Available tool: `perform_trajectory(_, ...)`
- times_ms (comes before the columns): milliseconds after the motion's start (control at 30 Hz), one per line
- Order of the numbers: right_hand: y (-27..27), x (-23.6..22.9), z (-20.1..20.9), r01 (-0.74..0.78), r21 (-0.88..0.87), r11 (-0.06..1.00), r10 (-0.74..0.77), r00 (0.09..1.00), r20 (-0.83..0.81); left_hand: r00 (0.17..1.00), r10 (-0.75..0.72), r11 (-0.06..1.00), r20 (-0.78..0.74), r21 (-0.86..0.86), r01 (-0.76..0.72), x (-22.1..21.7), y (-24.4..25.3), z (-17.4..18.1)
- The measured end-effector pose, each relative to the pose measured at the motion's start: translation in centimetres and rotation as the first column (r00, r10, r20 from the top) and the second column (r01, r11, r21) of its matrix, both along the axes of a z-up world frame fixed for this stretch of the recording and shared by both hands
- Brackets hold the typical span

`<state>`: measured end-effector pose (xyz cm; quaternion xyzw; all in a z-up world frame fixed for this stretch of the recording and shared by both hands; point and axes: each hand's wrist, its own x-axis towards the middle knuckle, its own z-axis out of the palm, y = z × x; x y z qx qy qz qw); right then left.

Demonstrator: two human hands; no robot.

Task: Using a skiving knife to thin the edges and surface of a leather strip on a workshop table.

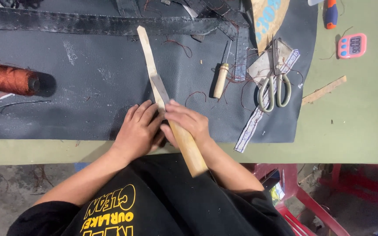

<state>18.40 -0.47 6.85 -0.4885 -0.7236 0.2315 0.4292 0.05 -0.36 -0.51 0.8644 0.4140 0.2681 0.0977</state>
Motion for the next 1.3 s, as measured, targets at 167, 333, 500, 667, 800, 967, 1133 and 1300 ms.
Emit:
perform_trajectory(167,3.0,-1.0,-0.5,-0.016,0.085,0.996,0.015,1.0,0.022,0.999,0.031,0.996,0.02,0.087,-0.033,0.2,0.0,-0.4)
perform_trajectory(333,0.5,-0.6,0.4,-0.009,0.049,0.999,0.007,0.999,0.034,1.0,0.018,0.999,-0.002,0.041,-0.018,0.0,0.0,0.4)
perform_trajectory(500,-1.4,-0.2,-0.4,0.007,0.038,0.999,-0.008,0.999,0.033,0.999,-0.01,1.0,-0.033,0.011,0.01,-0.2,0.0,-0.2)
perform_trajectory(667,2.2,-0.4,-1.0,-0.014,0.032,0.999,0.014,1.0,0.015,1.0,0.011,0.998,-0.006,0.059,-0.011,0.1,0.0,0.0)
perform_trajectory(800,4.4,-1.8,0.6,-0.015,0.102,0.995,0.009,0.998,0.061,0.999,0.048,0.996,-0.01,0.072,-0.047,0.5,-0.1,0.1)
perform_trajectory(967,1.6,-1.6,2.4,-0.005,0.009,1.0,0.004,0.997,0.079,0.999,0.021,0.996,0.031,0.083,-0.023,0.2,0.0,0.7)
perform_trajectory(1133,-0.4,-1.3,1.7,0.019,-0.006,1.0,-0.019,0.997,0.077,0.999,-0.029,0.998,-0.033,0.053,0.03,-0.4,0.0,-0.4)
perform_trajectory(1300,2.7,-1.5,0.2,-0.002,0.046,0.999,-0.001,0.998,0.064,1.0,0.024,0.996,0.004,0.091,-0.024,0.2,-0.1,-0.8)
